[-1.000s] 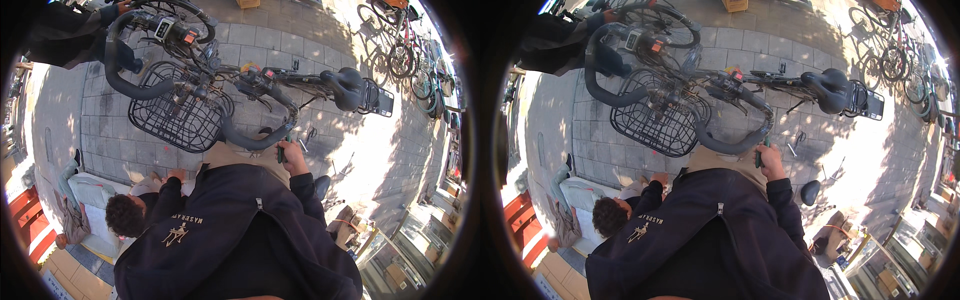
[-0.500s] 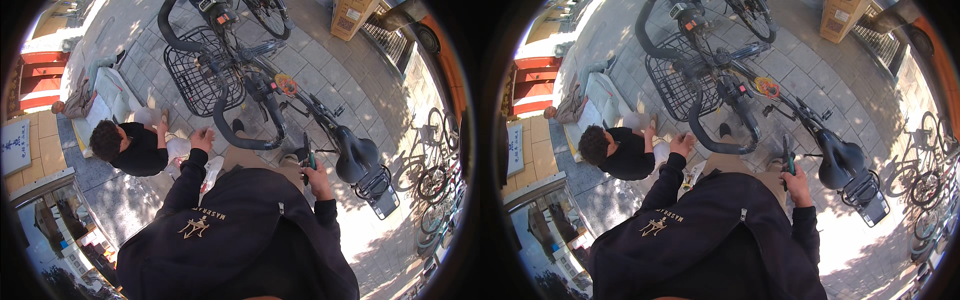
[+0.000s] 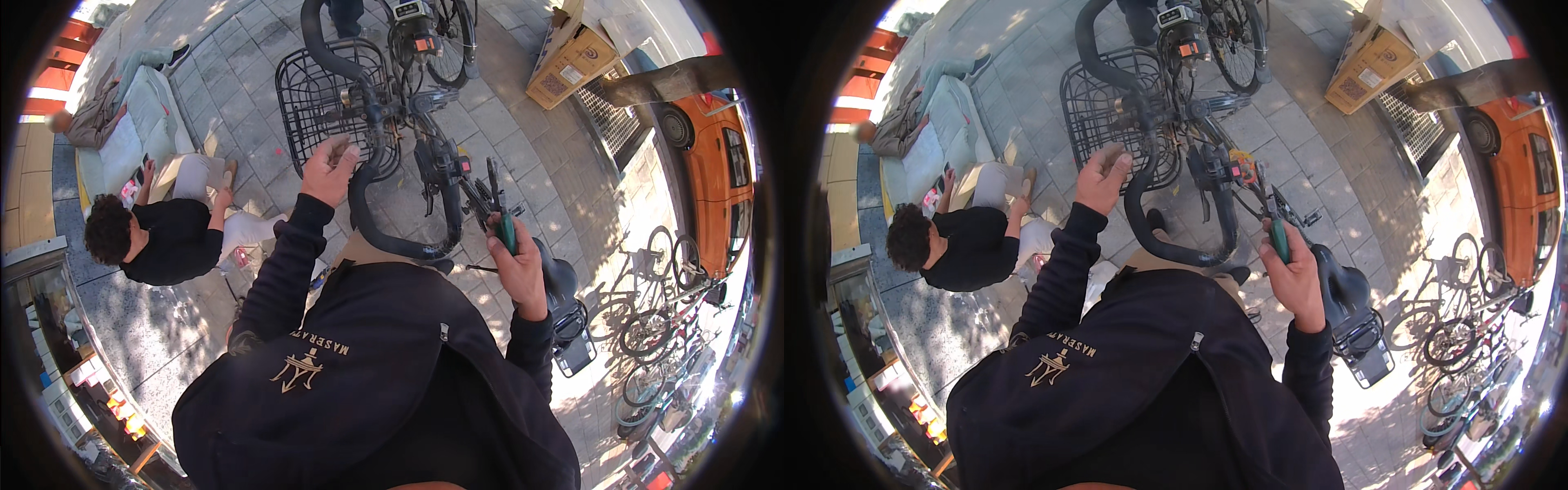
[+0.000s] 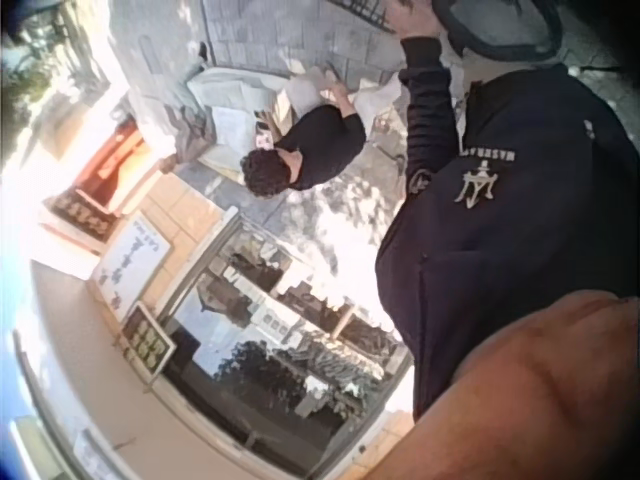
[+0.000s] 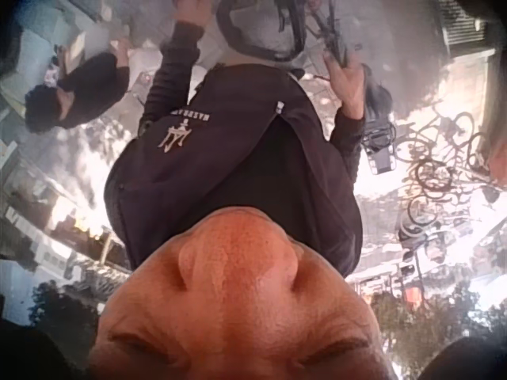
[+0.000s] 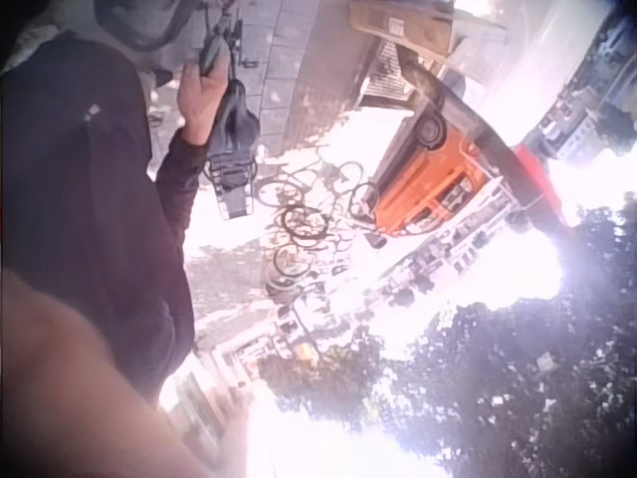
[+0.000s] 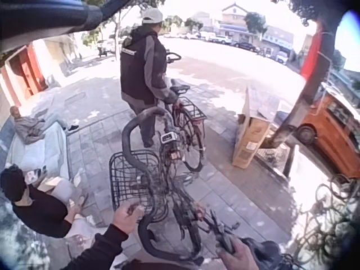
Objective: The person sits on the sidewalk and uses pliers to adjust and tighten components on the bicycle's handlebar and front fork area. They repeatedly grip and manipulate cables and fittings near the basket and stem.
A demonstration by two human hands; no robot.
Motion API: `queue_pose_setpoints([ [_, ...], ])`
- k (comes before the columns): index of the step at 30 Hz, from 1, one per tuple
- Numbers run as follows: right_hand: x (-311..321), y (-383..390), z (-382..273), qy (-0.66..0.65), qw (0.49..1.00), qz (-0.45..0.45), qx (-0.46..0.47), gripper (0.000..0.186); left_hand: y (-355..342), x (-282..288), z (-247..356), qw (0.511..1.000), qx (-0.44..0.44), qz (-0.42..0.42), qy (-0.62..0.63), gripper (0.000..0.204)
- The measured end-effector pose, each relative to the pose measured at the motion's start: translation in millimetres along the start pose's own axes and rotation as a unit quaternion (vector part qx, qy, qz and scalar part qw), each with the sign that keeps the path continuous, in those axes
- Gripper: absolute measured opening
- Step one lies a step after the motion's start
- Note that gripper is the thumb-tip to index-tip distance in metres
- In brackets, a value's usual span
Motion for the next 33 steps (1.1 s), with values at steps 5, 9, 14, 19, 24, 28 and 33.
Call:
queue_pose_setpoints([
  [5,-11,-25,-60,0.068,0.997,-0.034,0.016,0.035,-28,-17,-15,0.997,0.014,-0.074,0.003,0.057],
  [9,-2,-43,-73,0.096,0.993,-0.065,-0.025,0.035,-28,-22,-3,0.996,0.022,-0.085,-0.020,0.050],
  [14,4,-87,-75,-0.003,0.970,-0.219,-0.102,0.036,-38,-20,-11,0.988,0.064,-0.126,0.066,0.042],
  [19,-19,-125,-96,-0.079,0.903,-0.370,-0.202,0.040,-54,-10,-37,0.909,0.166,-0.245,0.294,0.049],
  [24,-45,-138,-105,-0.055,0.859,-0.377,-0.342,0.036,-47,-19,-29,0.890,0.184,-0.243,0.338,0.049],
  [28,-62,-140,-108,-0.077,0.823,-0.384,-0.411,0.035,-43,-24,-37,0.882,0.190,-0.237,0.360,0.051],
  [33,-74,-137,-111,-0.111,0.810,-0.350,-0.457,0.038,-46,-27,-50,0.870,0.179,-0.262,0.377,0.052],
])
Point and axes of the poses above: each hand's wrist, its own y-axis away from the middle knuckle, its own x-axis out of the back of the hand, z = x × y, the point moved 1 cm from there along -y, towards the middle knuckle, and after that the axes turned 6 degrees about z, right-handed, at the moved point
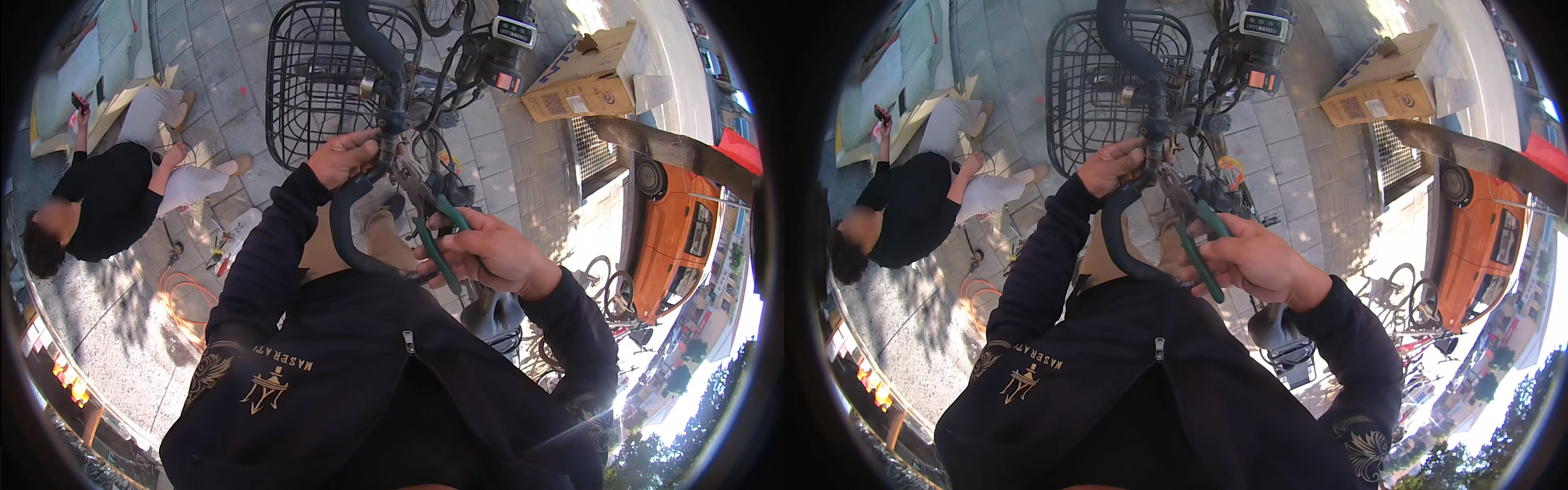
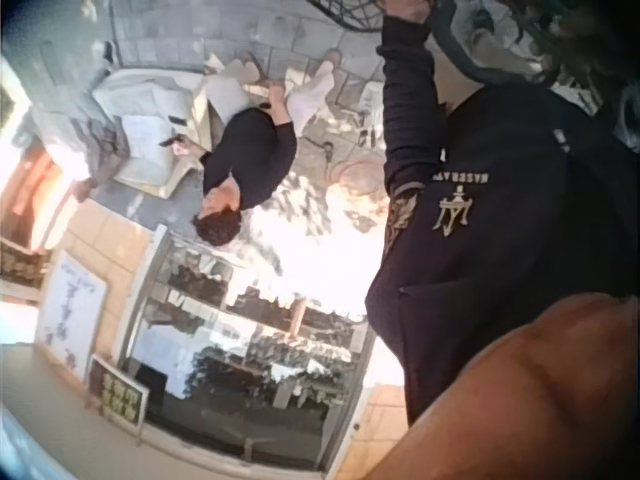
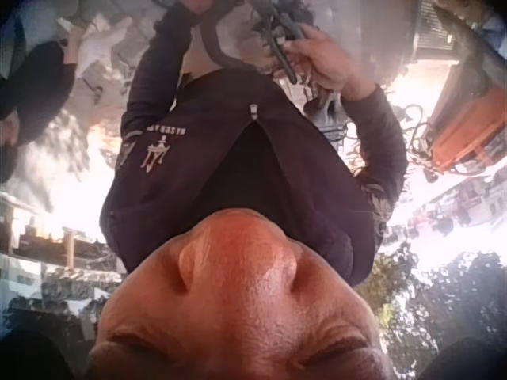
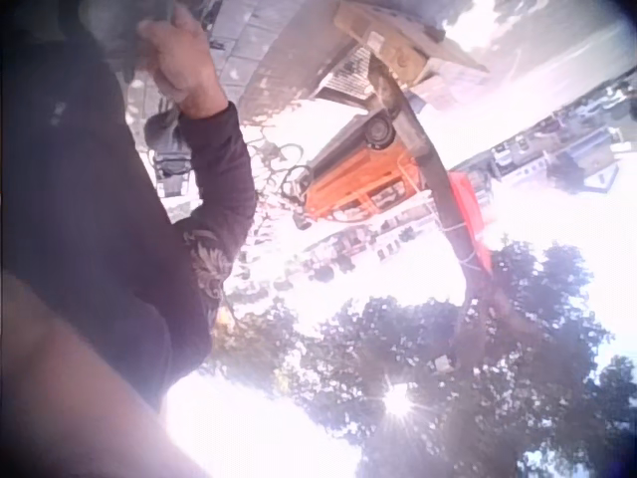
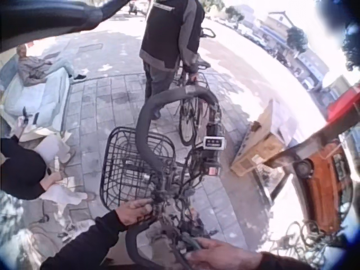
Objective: The person sits on the sidewalk and uses pliers to adjust and tighten components on the bicycle's handlebar and front fork area. They repeatedly grip and manipulate cables and fittings near the basket and stem.
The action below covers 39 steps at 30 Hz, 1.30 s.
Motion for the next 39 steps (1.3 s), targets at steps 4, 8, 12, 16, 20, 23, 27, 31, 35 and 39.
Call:
queue_pose_setpoints([
  [4,0,-1,-4,-0.048,0.999,-0.022,-0.008,0.038,0,-4,-3,0.999,-0.011,0.032,0.034,0.053],
  [8,0,-2,-14,-0.052,0.998,-0.037,-0.018,0.039,4,0,-3,0.997,-0.006,0.036,0.072,0.053],
  [12,7,-3,-22,-0.070,0.995,-0.055,-0.040,0.039,5,-4,2,0.995,0.009,0.050,0.088,0.052],
  [16,10,-4,-27,-0.079,0.993,-0.072,-0.048,0.041,4,-3,-2,0.990,0.014,0.045,0.136,0.051],
  [20,16,-6,-29,-0.066,0.994,-0.075,-0.053,0.042,6,-6,4,0.991,0.024,0.051,0.118,0.052],
  [23,22,-7,-30,-0.052,0.994,-0.081,-0.057,0.040,5,-5,3,0.993,0.024,0.052,0.101,0.053],
  [27,28,-5,-32,-0.036,0.993,-0.089,-0.062,0.041,5,-10,5,0.994,0.027,0.065,0.086,0.055],
  [31,21,-7,-40,-0.045,0.993,-0.087,-0.063,0.044,6,-11,7,0.994,0.030,0.073,0.075,0.055],
  [35,16,-8,-46,-0.047,0.992,-0.094,-0.065,0.045,6,-12,10,0.995,0.027,0.062,0.078,0.053],
  [39,11,-3,-49,-0.040,0.994,-0.072,-0.077,0.044,7,-13,11,0.995,0.016,0.071,0.065,0.052],
])
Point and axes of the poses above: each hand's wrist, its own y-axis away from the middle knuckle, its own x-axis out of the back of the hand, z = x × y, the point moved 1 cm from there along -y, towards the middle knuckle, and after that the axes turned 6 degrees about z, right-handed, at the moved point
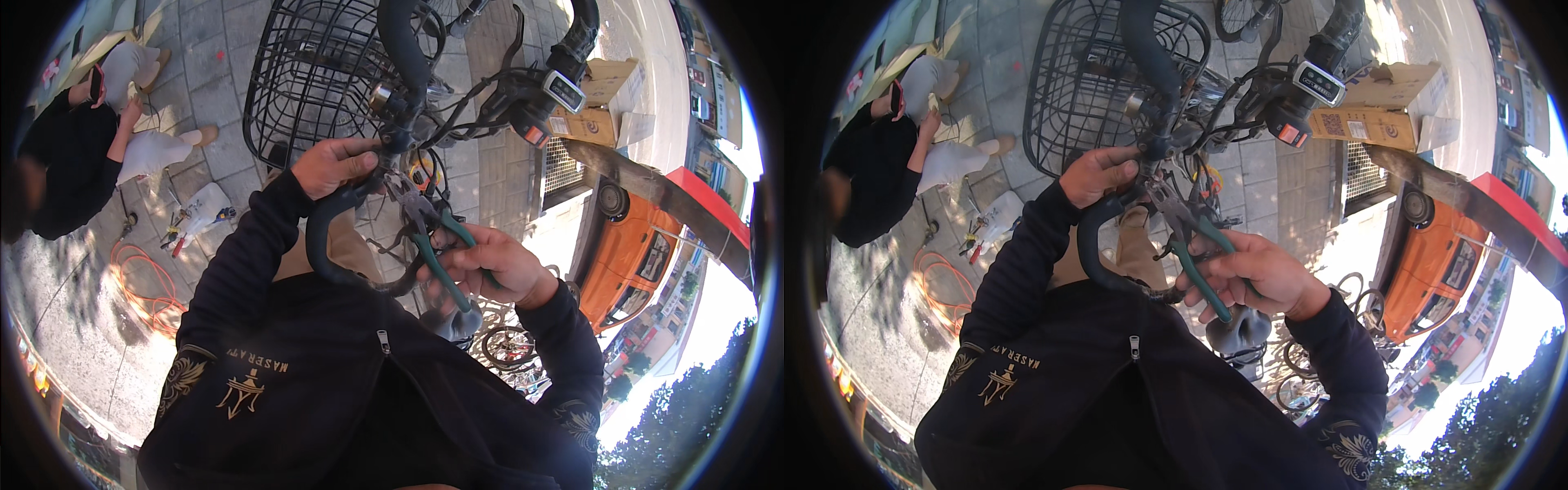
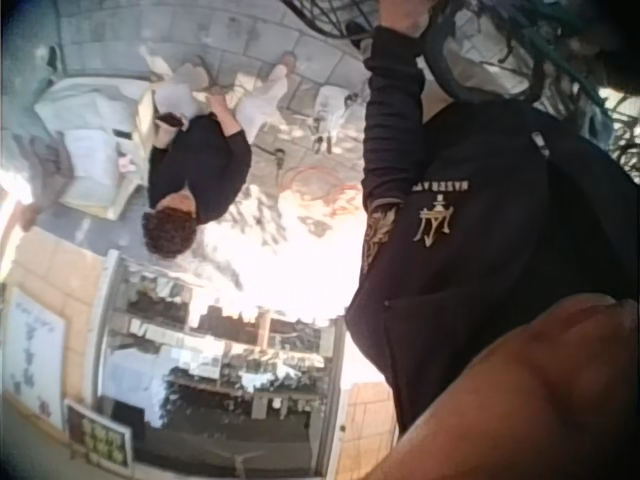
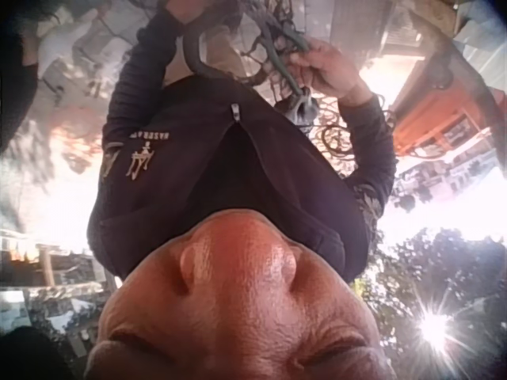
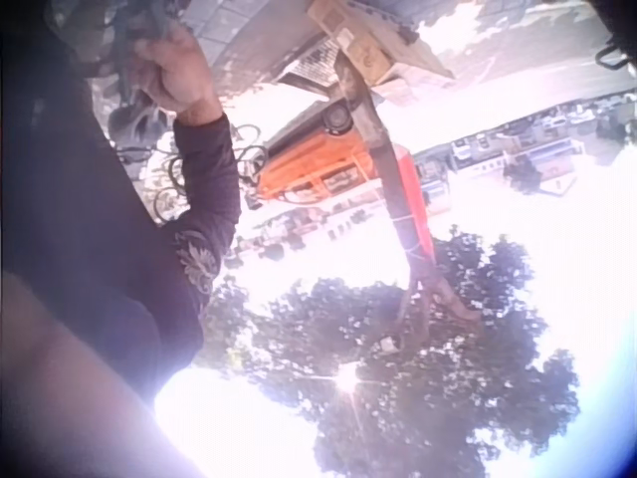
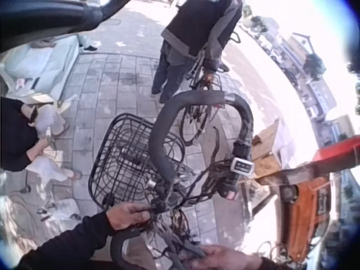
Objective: The person sits on the sidewalk and uses pliers to adjust and tighten components on the bicycle's handlebar and front fork area. They repeatedly grip and manipulate cables and fittings near the basket and stem.
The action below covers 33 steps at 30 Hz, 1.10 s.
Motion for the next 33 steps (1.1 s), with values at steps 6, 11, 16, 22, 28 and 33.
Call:
queue_pose_setpoints([
  [6,4,0,0,-0.023,1.000,0.000,0.004,0.040,0,-3,0,0.999,0.013,-0.011,0.034,0.051],
  [11,-1,1,-7,-0.015,0.999,0.031,-0.010,0.030,-1,-1,-5,1.000,0.007,0.014,0.023,0.050],
  [16,-17,5,-12,0.075,0.991,0.112,-0.025,0.028,-1,3,-8,1.000,0.003,0.007,0.009,0.057],
  [22,-33,9,-13,0.199,0.965,0.173,0.001,0.026,-1,4,-5,1.000,-0.003,0.000,-0.020,0.057],
  [28,-40,20,-15,0.438,0.868,0.228,0.042,0.036,0,-3,-4,0.999,-0.032,0.005,-0.026,0.051],
  [33,-61,32,-2,0.790,0.472,0.299,0.251,0.049,2,-6,-4,0.998,-0.046,0.034,-0.039,0.048],
])
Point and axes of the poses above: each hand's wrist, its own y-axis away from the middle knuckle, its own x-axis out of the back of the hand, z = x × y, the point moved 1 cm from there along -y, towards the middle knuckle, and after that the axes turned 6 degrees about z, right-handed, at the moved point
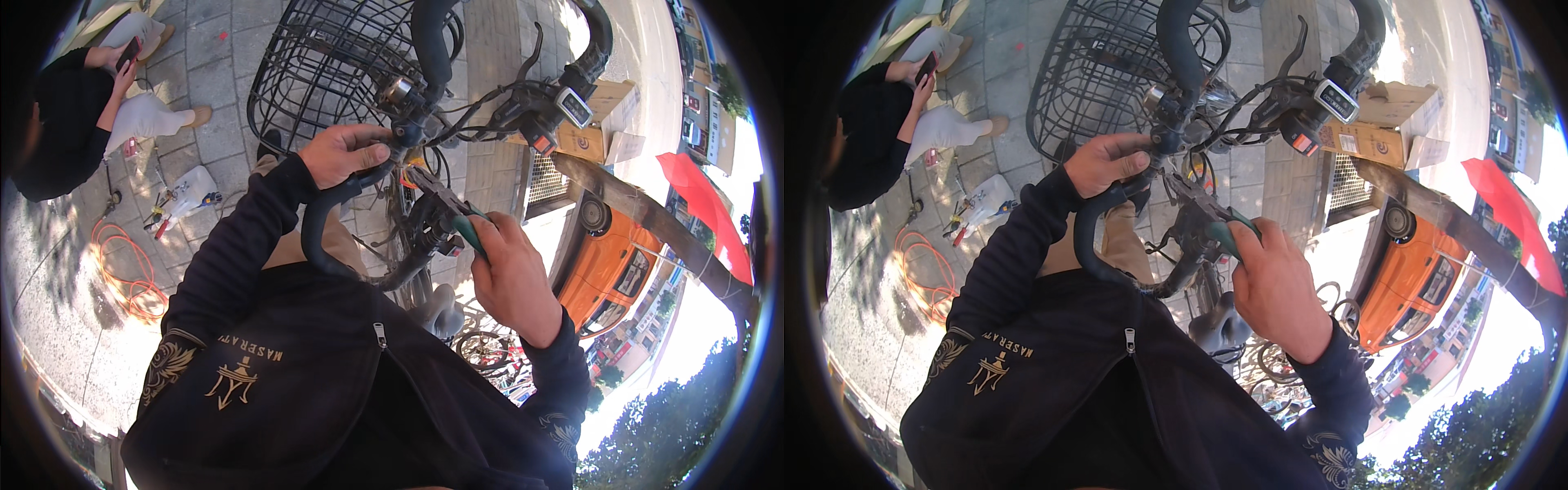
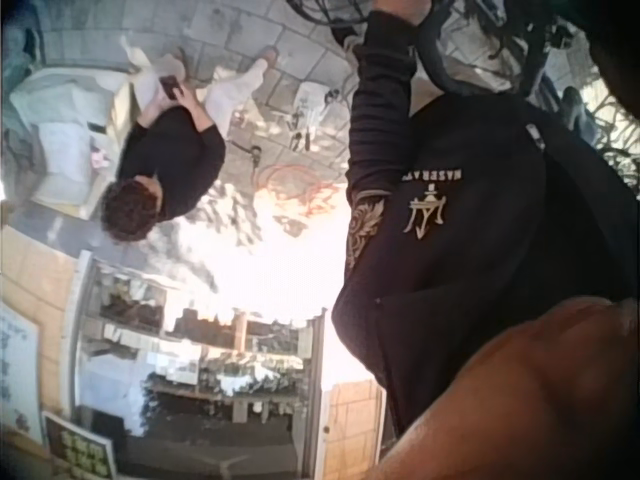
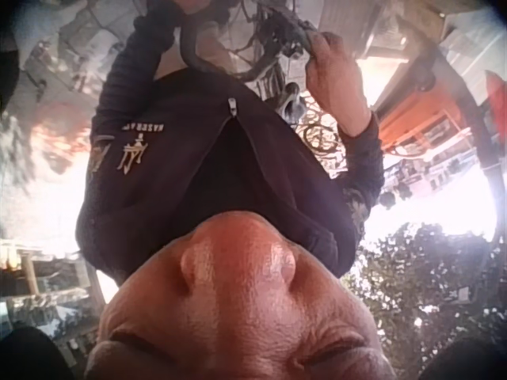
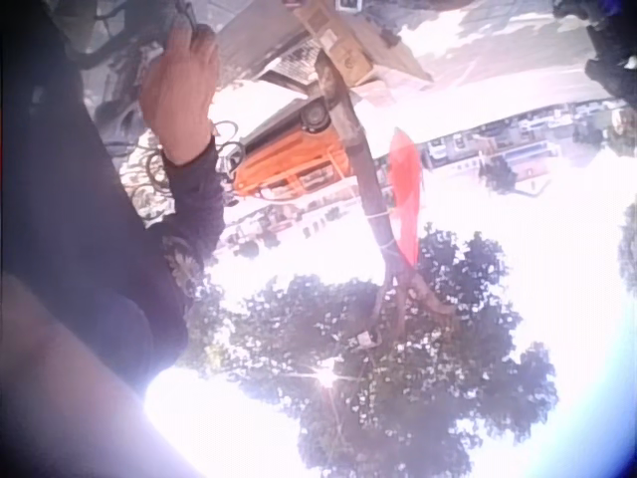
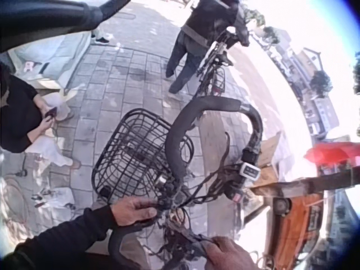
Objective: The person sits on the sidewalk and uses pliers to adjust and tighten components on the bicycle's handlebar and front fork area. They repeatedly grip and manipulate cables and fittings near the basket and stem.
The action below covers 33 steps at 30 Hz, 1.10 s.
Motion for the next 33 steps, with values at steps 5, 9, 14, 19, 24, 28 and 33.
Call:
queue_pose_setpoints([
  [5,-18,4,-6,0.190,0.972,0.109,0.088,0.057,-3,3,-4,1.000,0.005,-0.007,-0.009,0.049],
  [9,-27,5,-4,0.223,0.956,0.155,0.107,0.056,-5,6,-4,0.999,0.000,-0.032,-0.013,0.053],
  [14,-27,5,1,0.233,0.956,0.138,0.115,0.051,-9,17,-4,0.996,0.025,-0.081,0.030,0.050],
  [19,-39,22,10,0.210,0.955,0.186,0.096,0.050,-18,25,-6,0.990,0.079,-0.107,0.039,0.053],
  [24,-54,37,12,0.153,0.959,0.226,0.069,0.047,-30,35,-12,0.981,0.143,-0.109,0.068,0.055],
  [28,-61,42,12,0.142,0.962,0.227,0.047,0.045,-33,36,-19,0.977,0.163,-0.095,0.101,0.051],
  [33,-61,43,5,0.110,0.971,0.212,0.023,0.049,-33,32,-18,0.981,0.165,-0.055,0.084,0.051],
])
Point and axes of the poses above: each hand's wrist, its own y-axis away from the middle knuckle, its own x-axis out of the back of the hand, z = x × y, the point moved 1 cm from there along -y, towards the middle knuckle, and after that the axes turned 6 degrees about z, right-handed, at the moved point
